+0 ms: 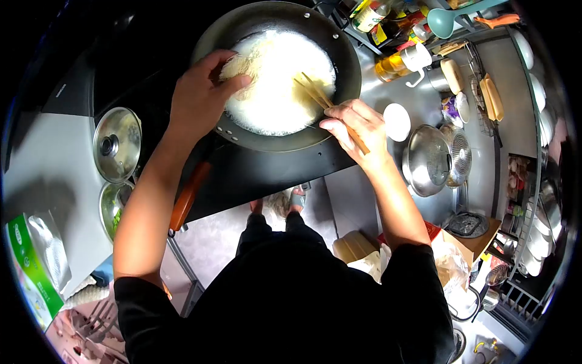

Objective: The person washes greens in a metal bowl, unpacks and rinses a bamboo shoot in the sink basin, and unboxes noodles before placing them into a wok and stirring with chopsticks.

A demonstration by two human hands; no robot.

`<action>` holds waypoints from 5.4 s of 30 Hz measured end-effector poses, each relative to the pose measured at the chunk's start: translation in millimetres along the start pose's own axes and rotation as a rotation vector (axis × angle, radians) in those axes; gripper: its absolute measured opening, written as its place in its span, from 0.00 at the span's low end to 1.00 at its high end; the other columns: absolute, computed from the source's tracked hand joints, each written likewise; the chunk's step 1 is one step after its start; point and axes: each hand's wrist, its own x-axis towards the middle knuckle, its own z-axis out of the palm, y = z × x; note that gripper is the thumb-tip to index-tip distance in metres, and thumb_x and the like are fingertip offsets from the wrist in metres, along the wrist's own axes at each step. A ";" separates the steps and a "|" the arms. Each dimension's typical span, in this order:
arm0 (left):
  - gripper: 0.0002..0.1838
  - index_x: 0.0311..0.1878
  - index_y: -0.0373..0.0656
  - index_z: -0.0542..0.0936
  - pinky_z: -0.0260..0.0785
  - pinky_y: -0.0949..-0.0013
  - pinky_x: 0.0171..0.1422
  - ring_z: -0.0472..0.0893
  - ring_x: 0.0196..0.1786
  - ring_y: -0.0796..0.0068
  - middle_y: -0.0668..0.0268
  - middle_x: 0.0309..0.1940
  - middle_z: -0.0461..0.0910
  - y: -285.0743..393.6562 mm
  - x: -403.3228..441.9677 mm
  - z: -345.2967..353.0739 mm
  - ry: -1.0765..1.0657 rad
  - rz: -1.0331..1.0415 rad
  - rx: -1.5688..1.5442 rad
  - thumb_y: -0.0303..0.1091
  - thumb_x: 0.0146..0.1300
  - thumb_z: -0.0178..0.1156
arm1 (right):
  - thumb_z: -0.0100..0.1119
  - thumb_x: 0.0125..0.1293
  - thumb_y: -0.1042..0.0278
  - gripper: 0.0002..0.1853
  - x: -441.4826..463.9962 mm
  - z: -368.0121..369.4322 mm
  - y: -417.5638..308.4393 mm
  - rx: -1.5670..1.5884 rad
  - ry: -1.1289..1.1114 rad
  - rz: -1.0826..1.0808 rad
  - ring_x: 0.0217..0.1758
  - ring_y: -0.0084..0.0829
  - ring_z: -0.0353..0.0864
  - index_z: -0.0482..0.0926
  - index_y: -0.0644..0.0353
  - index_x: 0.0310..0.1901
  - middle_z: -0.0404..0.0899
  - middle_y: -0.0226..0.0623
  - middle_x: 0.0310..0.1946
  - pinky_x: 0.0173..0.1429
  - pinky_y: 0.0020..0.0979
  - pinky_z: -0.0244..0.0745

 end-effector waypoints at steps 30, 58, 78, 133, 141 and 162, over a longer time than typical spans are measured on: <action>0.24 0.59 0.40 0.79 0.76 0.71 0.58 0.84 0.49 0.75 0.63 0.46 0.86 -6.0 1.7 -2.5 -0.009 -0.028 0.034 0.40 0.64 0.71 | 0.72 0.62 0.68 0.08 5.6 23.1 22.7 -0.009 0.118 0.095 0.27 0.36 0.83 0.84 0.62 0.31 0.80 0.36 0.25 0.33 0.33 0.78; 0.23 0.59 0.39 0.79 0.76 0.71 0.56 0.84 0.49 0.75 0.62 0.46 0.86 -6.4 5.1 -4.1 -0.021 -0.036 -0.013 0.38 0.65 0.71 | 0.63 0.67 0.75 0.10 12.2 20.3 33.2 0.001 0.245 0.143 0.22 0.40 0.76 0.79 0.65 0.26 0.76 0.41 0.21 0.28 0.35 0.71; 0.23 0.59 0.39 0.79 0.77 0.71 0.56 0.85 0.48 0.75 0.62 0.45 0.87 -10.1 3.1 -2.0 -0.024 -0.032 -0.036 0.40 0.65 0.70 | 0.72 0.60 0.73 0.08 18.3 22.8 27.8 0.016 0.081 0.099 0.23 0.35 0.77 0.81 0.63 0.27 0.78 0.37 0.22 0.28 0.33 0.73; 0.13 0.51 0.32 0.83 0.80 0.64 0.48 0.83 0.41 0.66 0.56 0.44 0.85 81.5 -31.2 47.0 0.168 0.283 -0.077 0.25 0.64 0.67 | 0.56 0.78 0.58 0.21 -652.8 -422.3 -423.3 -1.562 1.365 1.151 0.32 0.31 0.83 0.85 0.68 0.33 0.83 0.40 0.26 0.41 0.32 0.76; 0.12 0.51 0.34 0.81 0.80 0.67 0.45 0.83 0.38 0.68 0.59 0.42 0.84 86.6 -6.5 54.7 0.150 0.155 -0.147 0.27 0.67 0.65 | 0.54 0.76 0.48 0.23 -947.4 -357.5 -380.4 -1.050 1.174 2.018 0.38 0.30 0.82 0.86 0.63 0.41 0.85 0.41 0.34 0.48 0.34 0.75; 0.18 0.65 0.32 0.72 0.83 0.61 0.61 0.83 0.58 0.58 0.52 0.57 0.80 38.8 -19.6 -1.3 -0.086 -0.191 -0.820 0.25 0.75 0.52 | 0.39 0.78 0.58 0.23 -419.7 -401.9 -297.8 -1.057 0.741 0.709 0.65 0.41 0.77 0.76 0.68 0.59 0.77 0.47 0.63 0.69 0.39 0.72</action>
